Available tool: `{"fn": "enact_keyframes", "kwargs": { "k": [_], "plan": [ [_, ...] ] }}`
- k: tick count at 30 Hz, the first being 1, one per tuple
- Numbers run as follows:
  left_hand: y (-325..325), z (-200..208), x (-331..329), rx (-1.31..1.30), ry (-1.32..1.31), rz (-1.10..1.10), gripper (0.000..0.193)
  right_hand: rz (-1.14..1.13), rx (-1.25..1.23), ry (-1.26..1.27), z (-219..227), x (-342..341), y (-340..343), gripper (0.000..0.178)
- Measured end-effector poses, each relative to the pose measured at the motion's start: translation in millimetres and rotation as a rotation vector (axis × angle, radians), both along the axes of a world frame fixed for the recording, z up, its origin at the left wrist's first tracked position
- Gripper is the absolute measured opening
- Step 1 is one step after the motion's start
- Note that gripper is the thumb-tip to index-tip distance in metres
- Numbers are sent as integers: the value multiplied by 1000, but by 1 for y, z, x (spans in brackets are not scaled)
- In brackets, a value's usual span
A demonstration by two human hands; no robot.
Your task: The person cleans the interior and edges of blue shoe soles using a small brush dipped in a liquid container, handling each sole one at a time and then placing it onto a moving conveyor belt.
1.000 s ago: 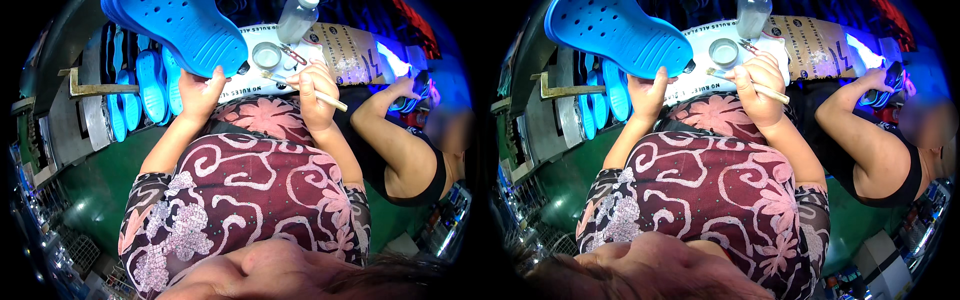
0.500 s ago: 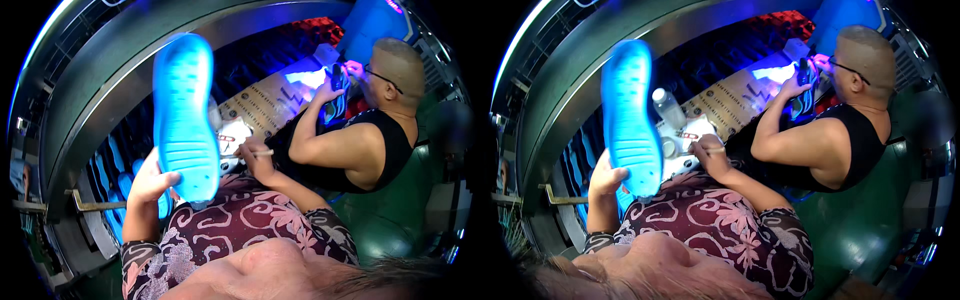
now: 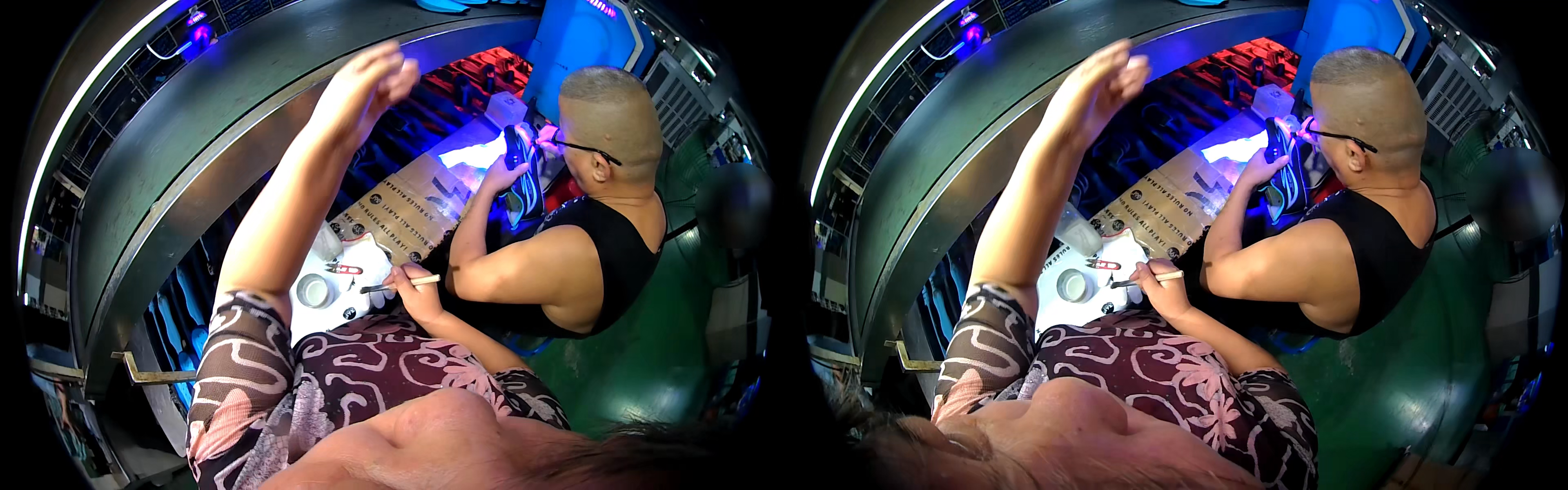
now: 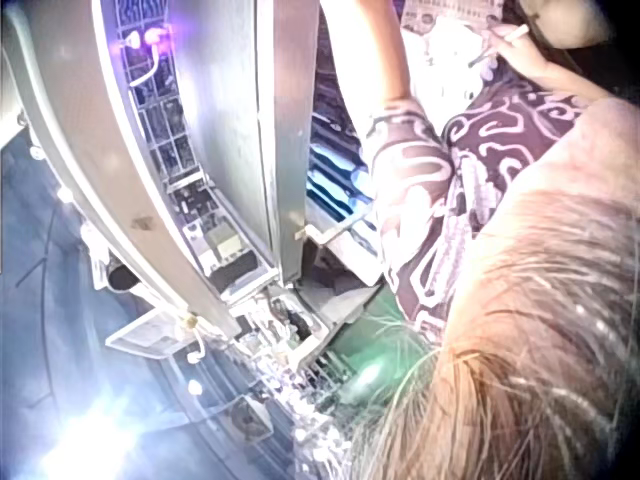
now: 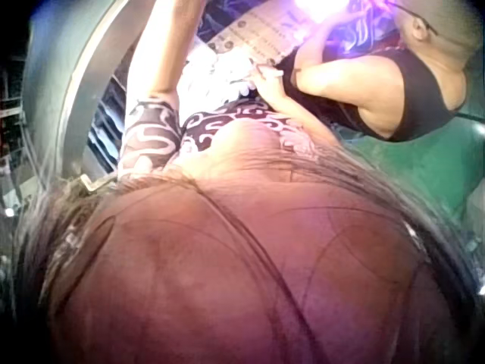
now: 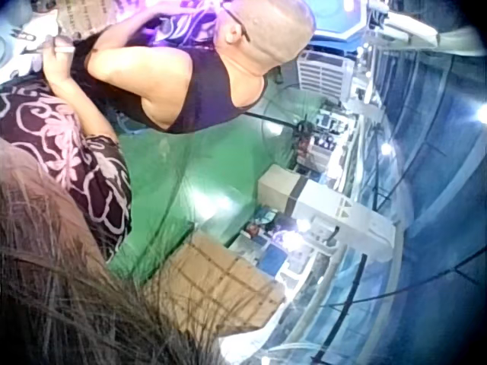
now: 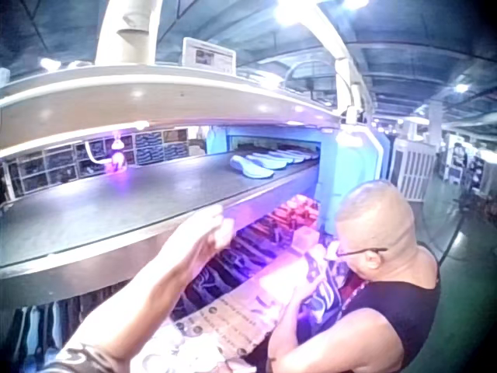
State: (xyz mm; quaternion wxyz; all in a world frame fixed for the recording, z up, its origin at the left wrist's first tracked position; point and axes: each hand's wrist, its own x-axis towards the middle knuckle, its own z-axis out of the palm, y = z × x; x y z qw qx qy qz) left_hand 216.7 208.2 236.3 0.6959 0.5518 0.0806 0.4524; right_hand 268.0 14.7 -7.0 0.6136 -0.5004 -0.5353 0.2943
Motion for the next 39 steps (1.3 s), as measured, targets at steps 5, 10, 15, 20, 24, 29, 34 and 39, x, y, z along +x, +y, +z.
{"fn": "enact_keyframes", "kwargs": {
  "k": [5,10,15,20,24,29,34,39],
  "plan": [
    [-57,-84,-127,307,586,210,38,75,-133,186,-6,5,5,29],
    [-131,-188,-292,275,1011,902,28,188,-183,203,-9,-8,10,32],
    [-221,-273,-389,245,1740,1135,46,297,-227,274,-9,-26,16,31],
    [-247,-314,-407,-21,2069,975,41,339,-227,208,-19,-45,11,25],
    [-240,-311,-397,-67,2113,955,37,289,-272,162,-20,-30,8,30],
    [-243,-303,-382,-212,1750,1178,42,269,-306,149,-18,-24,11,35],
    [-249,-312,-390,-1095,451,640,34,328,-305,138,-18,-26,18,38],
    [-247,-252,-306,-806,203,782,44,329,-262,140,-7,-30,23,37]
  ]
}}
